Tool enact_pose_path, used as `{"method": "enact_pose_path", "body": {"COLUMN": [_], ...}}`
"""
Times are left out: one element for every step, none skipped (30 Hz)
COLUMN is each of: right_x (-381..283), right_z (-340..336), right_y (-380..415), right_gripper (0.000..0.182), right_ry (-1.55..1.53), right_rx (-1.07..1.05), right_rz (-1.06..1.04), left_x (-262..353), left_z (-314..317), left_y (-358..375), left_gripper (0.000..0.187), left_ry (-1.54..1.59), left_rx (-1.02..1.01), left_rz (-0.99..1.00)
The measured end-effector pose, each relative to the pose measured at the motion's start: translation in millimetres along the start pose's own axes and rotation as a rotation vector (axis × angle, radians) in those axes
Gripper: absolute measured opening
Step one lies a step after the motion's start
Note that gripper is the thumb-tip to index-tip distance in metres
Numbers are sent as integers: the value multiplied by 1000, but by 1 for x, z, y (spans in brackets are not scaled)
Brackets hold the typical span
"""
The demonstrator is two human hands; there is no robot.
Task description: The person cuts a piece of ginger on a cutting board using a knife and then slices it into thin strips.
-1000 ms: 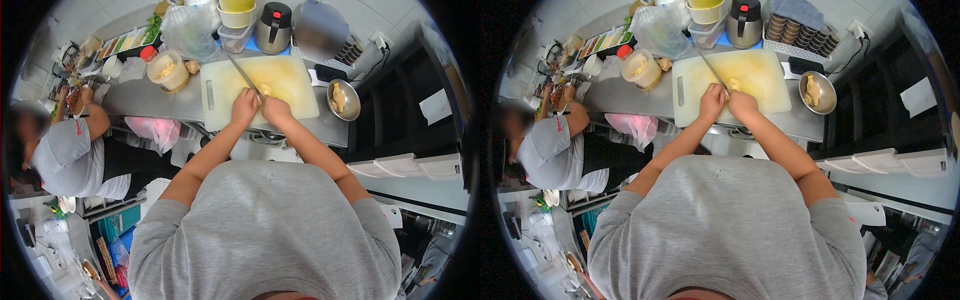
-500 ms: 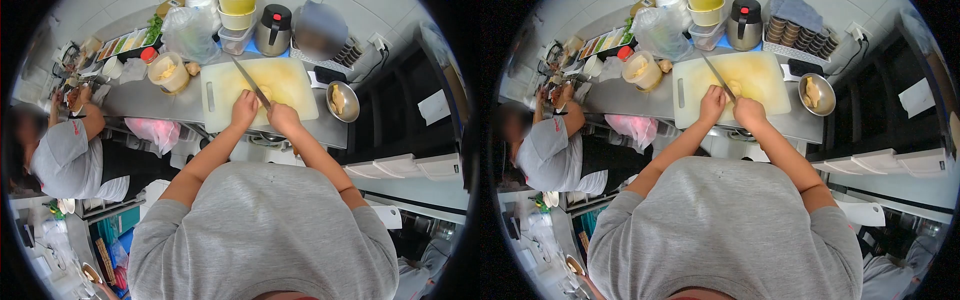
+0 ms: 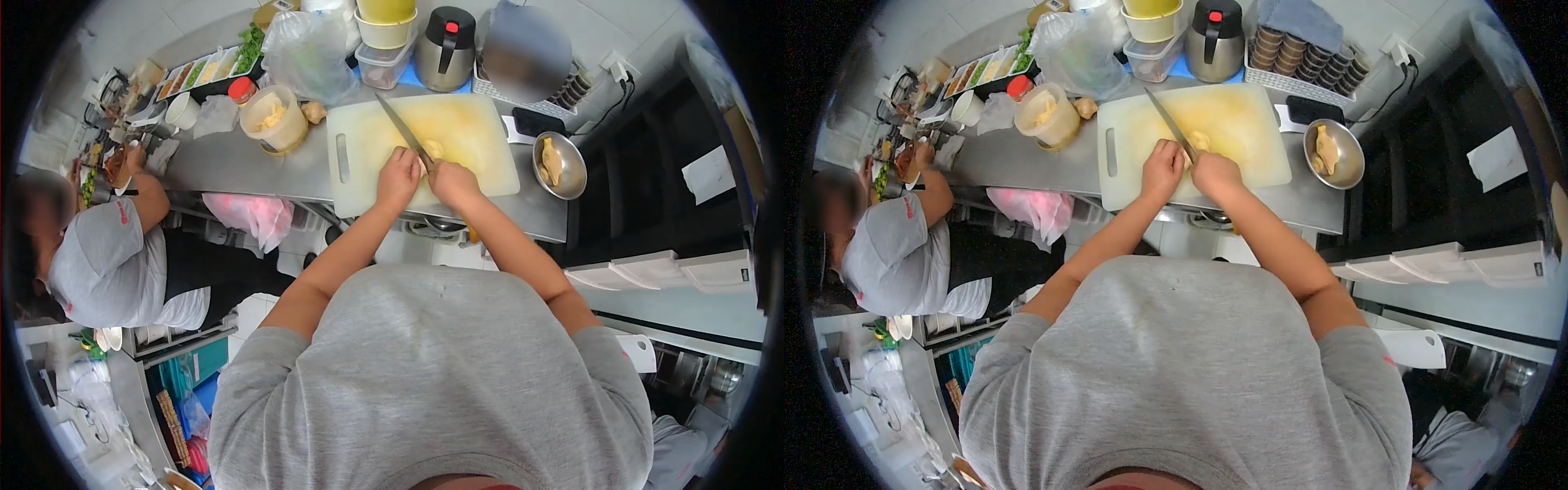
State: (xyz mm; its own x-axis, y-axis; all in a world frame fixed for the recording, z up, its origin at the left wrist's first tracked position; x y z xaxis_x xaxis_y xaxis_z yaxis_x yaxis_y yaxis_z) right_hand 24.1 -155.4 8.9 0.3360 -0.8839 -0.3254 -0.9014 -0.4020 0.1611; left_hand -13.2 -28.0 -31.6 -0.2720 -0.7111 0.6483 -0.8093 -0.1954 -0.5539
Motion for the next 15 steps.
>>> {"method": "enact_pose_path", "body": {"right_x": [-5,-8,-11,-11,-10,-10,-9,-9,-8,-8,-7,-6,-6,-7,-8], "right_z": [-8,-16,-21,-23,-24,-25,-24,-24,-24,-23,-22,-21,-20,-20,-19], "right_y": [5,14,22,25,28,30,31,32,32,31,31,31,31,31,30], "right_gripper": [26,26,26,25,25,25,25,25,25,25,25,25,25,24,24], "right_ry": [3,5,8,16,23,29,36,44,53,50,47,43,39,33,29], "right_rx": [10,14,15,3,-8,-15,-17,-16,-16,-11,-7,-3,-5,-5,-6], "right_rz": [6,13,23,23,25,27,29,30,31,29,27,25,25,25,26], "left_x": [-1,-1,0,0,0,1,0,0,1,1,1,1,1,0,0], "left_z": [0,0,-1,-1,-1,-1,-1,-1,-2,-2,-2,-2,-2,-2,-2], "left_y": [-3,-2,1,2,1,1,1,1,0,0,0,0,1,1,1], "left_gripper": [6,6,6,6,6,6,6,7,7,7,7,7,8,8,8], "left_ry": [1,2,4,6,7,9,0,-8,-17,-12,-7,-3,-4,-5,-6], "left_rx": [4,5,4,6,6,7,-8,-21,-33,-30,-28,-26,-27,-28,-29], "left_rz": [11,16,19,14,10,9,5,2,-2,2,6,8,10,12,15]}}
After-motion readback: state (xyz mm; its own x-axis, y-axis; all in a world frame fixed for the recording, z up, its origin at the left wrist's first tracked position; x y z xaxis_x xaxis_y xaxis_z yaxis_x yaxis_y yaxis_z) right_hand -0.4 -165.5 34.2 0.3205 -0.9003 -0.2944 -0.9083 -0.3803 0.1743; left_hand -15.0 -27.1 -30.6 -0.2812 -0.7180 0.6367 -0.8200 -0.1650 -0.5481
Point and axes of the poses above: each hand's wrist, its own y-axis away from the middle knuckle, its own z-axis out of the palm, x = y × z, the point moved 1 cm from there along -y, towards the middle knuckle, and after that the axes turned 4 degrees about z, right-handed, at the moved point
